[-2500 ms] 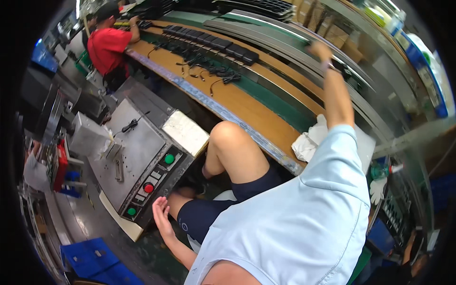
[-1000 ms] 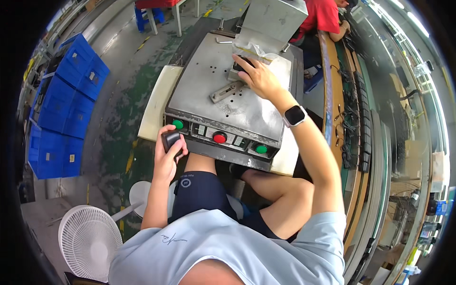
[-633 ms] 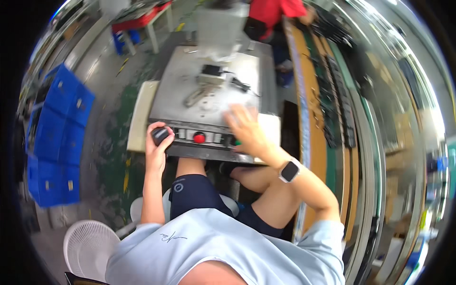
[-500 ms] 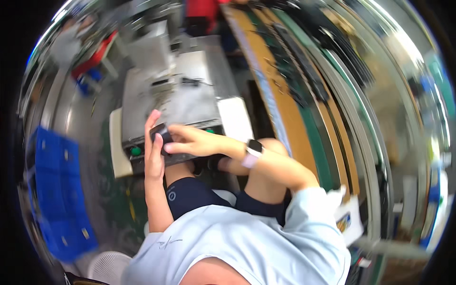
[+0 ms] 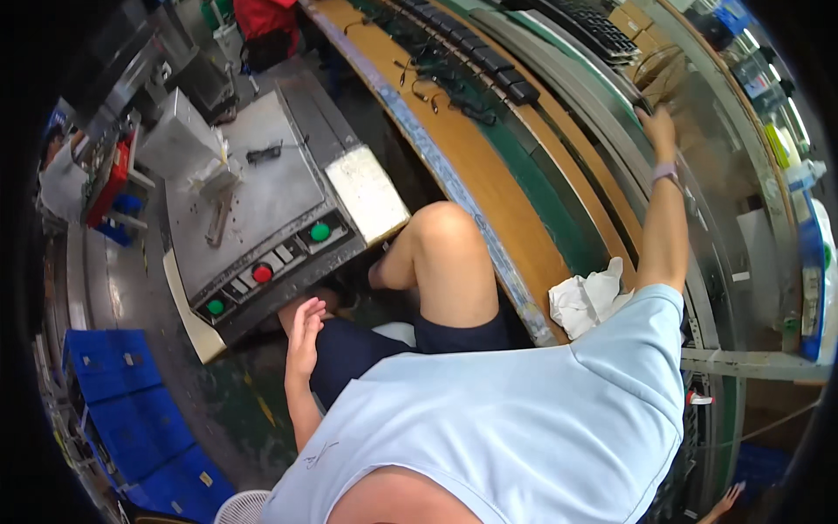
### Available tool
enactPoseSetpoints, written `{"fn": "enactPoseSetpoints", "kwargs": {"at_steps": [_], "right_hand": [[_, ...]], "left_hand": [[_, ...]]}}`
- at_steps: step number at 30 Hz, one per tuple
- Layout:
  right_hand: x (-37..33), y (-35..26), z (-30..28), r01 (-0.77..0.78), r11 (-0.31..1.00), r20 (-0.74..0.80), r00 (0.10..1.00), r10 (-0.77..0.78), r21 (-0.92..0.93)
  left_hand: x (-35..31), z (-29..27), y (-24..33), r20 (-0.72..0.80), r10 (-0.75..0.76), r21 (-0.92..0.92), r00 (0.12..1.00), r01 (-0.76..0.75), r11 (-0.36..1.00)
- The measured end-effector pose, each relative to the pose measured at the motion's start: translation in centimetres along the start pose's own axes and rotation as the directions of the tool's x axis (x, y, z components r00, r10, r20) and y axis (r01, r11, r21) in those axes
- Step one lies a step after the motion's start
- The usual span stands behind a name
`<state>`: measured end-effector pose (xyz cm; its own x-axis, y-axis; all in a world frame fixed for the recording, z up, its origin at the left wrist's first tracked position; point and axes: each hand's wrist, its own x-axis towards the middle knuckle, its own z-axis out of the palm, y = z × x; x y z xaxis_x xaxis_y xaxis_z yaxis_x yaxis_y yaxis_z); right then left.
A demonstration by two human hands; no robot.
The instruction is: Inspecting and wiping down electronic power adapters at a factory assembly station.
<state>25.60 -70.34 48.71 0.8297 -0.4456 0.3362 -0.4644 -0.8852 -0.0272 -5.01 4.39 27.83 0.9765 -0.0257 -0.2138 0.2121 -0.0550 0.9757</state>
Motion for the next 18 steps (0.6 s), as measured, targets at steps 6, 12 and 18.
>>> {"fn": "enactPoseSetpoints", "kwargs": {"at_steps": [6, 12, 18], "right_hand": [[-6.2, -14.1, 0.9, 0.095, 0.993, -0.010, 0.995, -0.096, -0.075], [-6.6, -28.6, 10.6, 0.244, 0.967, 0.202, 0.946, -0.254, 0.071], [-9.6, -24.2, -1.2, 0.663, 0.748, -0.563, 0.618, -0.548, 0.000]], "left_hand": [[-2.4, -0.7, -0.2, -0.070, -0.046, -0.056, 0.996, 0.042, 0.998], [1.7, -2.1, 5.3, -0.028, 0.146, -0.107, 0.989, -0.148, 0.983], [7.0, -10.7, 9.6, -0.363, 0.324, 0.055, 0.874, -0.327, 0.944]]}}
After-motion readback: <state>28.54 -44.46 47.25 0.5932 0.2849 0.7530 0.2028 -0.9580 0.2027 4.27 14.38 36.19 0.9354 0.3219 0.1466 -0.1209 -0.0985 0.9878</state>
